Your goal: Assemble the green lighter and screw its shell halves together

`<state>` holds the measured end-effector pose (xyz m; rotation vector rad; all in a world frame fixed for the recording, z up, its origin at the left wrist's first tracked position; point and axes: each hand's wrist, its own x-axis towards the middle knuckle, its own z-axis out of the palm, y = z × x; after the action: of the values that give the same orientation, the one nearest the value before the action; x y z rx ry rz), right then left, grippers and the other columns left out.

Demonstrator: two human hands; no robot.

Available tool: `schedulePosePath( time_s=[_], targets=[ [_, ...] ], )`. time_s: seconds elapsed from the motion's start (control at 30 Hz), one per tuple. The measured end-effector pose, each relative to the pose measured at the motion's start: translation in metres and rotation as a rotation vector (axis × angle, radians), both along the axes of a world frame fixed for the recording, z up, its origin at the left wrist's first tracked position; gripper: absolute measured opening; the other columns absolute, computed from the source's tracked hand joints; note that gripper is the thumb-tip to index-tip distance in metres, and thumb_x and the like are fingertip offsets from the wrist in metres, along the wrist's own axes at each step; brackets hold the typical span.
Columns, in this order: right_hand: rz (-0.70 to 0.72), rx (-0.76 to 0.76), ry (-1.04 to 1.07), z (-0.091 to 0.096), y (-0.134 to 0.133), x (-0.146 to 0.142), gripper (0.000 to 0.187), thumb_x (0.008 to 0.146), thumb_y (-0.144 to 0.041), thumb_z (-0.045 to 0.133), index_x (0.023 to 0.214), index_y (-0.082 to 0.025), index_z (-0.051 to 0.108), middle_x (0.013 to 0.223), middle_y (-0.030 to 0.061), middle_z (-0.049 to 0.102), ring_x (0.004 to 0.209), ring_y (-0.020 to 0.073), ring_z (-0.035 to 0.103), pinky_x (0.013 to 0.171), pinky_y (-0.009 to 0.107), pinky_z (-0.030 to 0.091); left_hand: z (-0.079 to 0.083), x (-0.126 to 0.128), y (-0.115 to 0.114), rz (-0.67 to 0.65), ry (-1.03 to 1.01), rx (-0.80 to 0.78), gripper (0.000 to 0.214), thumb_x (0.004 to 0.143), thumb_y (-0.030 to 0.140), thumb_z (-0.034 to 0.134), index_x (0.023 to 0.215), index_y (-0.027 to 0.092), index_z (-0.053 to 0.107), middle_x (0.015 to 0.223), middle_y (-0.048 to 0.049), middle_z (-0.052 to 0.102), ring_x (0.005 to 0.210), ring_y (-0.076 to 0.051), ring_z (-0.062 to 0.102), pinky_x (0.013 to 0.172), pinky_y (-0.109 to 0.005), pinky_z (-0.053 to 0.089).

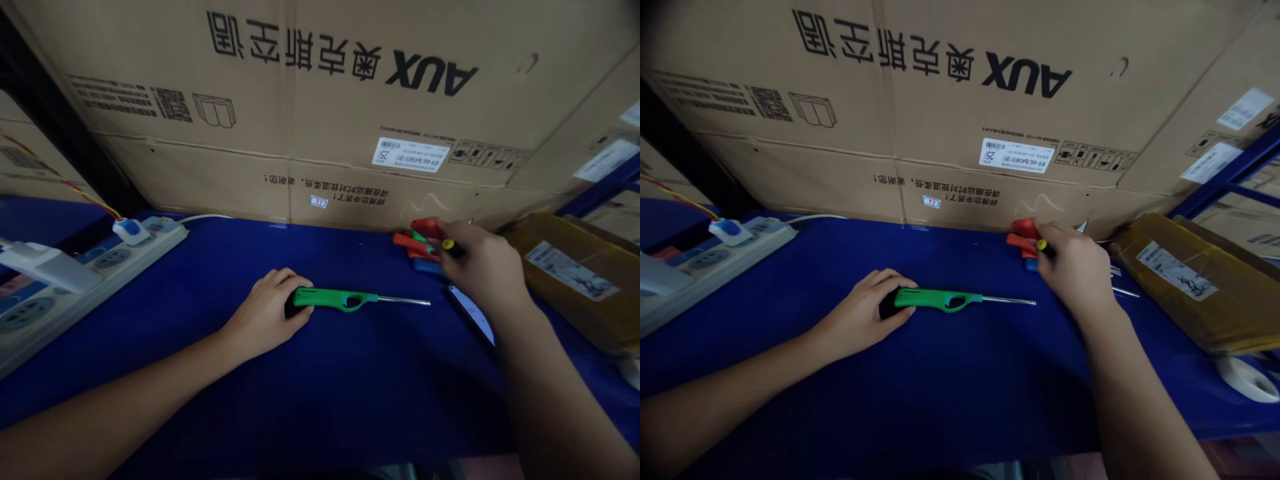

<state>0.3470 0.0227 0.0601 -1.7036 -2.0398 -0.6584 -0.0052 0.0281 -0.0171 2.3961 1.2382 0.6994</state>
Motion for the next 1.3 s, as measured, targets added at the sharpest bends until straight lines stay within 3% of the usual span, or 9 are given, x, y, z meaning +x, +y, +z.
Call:
schedulePosePath(
  time_s=[0.2,0.3,0.4,0.5,0.67,0.77,0.97,1.13,1.3],
  targets=[
    [0.562,0.211,-0.233,-0.003,-0.028,-0.066,0.039,0.090,-0.008,0.061,0.126,-0.019,0.069,0.117,0.0060,0.077,0.090,0.0206,0.074,0.073,0.032,0.052,0.011,0.006,-0.008,-0.058,-0.288,0.087,0.035,0.085,0.042,0.076,0.113,0.022,0.070,0.110,-0.0076,0.070,0.104,-0.026,0.062,0.095,-0.046,0.048],
    [0.724,0.211,-0.252,-0.010,-0.041,-0.092,0.029,0.096,-0.008,0.056,0.121,-0.014,0.070,0.110,0.0071,0.079,0.084,0.0168,0.074,0.067,0.031,0.049,0.016,0.009,-0.016,-0.223,-0.583,0.065,0.035,0.084,0.042,0.079,0.110,0.019,0.074,0.100,-0.0079,0.076,0.093,-0.022,0.068,0.087,-0.038,0.054],
    [0.830,0.217,-0.213,-0.018,-0.048,-0.105,0.023,0.097,-0.009,0.057,0.113,-0.013,0.072,0.102,0.0047,0.080,0.079,0.0141,0.073,0.063,0.029,0.048,0.019,0.013,-0.025,-0.241,-0.694,-0.076,0.026,0.086,0.029,0.078,0.108,0.017,0.077,0.093,-0.0082,0.078,0.082,-0.018,0.071,0.077,-0.032,0.058],
    [0.817,0.227,-0.188,-0.025,-0.047,-0.104,0.024,0.094,-0.010,0.063,0.116,-0.012,0.070,0.106,0.0058,0.080,0.079,0.0140,0.072,0.061,0.030,0.047,0.020,0.015,-0.029,-0.231,-0.713,-0.133,0.029,0.082,0.022,0.081,0.110,0.016,0.078,0.096,-0.0088,0.078,0.083,-0.018,0.073,0.078,-0.030,0.060],
    [0.665,0.210,-0.174,-0.029,-0.042,-0.097,0.047,0.086,-0.010,0.075,0.131,-0.016,0.064,0.123,0.0079,0.075,0.081,0.0153,0.071,0.065,0.030,0.048,0.021,0.014,-0.030,-0.269,-0.679,0.135,0.039,0.075,0.013,0.084,0.113,0.013,0.076,0.102,-0.0093,0.078,0.089,-0.016,0.075,0.085,-0.023,0.061],
    [0.645,0.231,-0.182,-0.027,-0.043,-0.100,0.042,0.086,-0.015,0.076,0.127,-0.018,0.066,0.114,0.0070,0.078,0.075,0.0153,0.069,0.064,0.030,0.048,0.020,0.014,-0.031,-0.277,-0.657,0.169,0.042,0.075,0.011,0.082,0.116,0.013,0.075,0.104,-0.0093,0.077,0.089,-0.015,0.075,0.086,-0.022,0.061],
    [0.612,0.166,-0.216,-0.022,-0.046,-0.106,0.028,0.091,-0.018,0.070,0.120,-0.014,0.071,0.107,0.0076,0.078,0.077,0.0162,0.070,0.067,0.030,0.050,0.015,0.015,-0.031,-0.257,-0.701,-0.061,0.045,0.076,0.011,0.078,0.120,0.017,0.073,0.108,-0.0086,0.076,0.091,-0.017,0.075,0.080,-0.024,0.065],
    [0.615,0.084,-0.227,-0.019,-0.044,-0.099,0.033,0.095,-0.035,0.067,0.123,-0.018,0.070,0.105,0.0055,0.077,0.066,0.0138,0.065,0.058,0.031,0.045,0.014,0.017,-0.029,-0.234,-0.763,-0.291,0.040,0.076,0.011,0.076,0.116,0.015,0.075,0.107,-0.0088,0.076,0.096,-0.020,0.076,0.085,-0.028,0.065],
    [0.637,0.097,-0.229,-0.017,-0.046,-0.100,0.030,0.095,-0.032,0.068,0.119,-0.016,0.071,0.102,0.0056,0.078,0.062,0.0130,0.063,0.055,0.031,0.041,0.014,0.016,-0.027,-0.255,-0.818,-0.466,0.041,0.077,0.011,0.078,0.117,0.015,0.074,0.113,-0.0104,0.077,0.101,-0.024,0.076,0.092,-0.035,0.064]
  ],
)
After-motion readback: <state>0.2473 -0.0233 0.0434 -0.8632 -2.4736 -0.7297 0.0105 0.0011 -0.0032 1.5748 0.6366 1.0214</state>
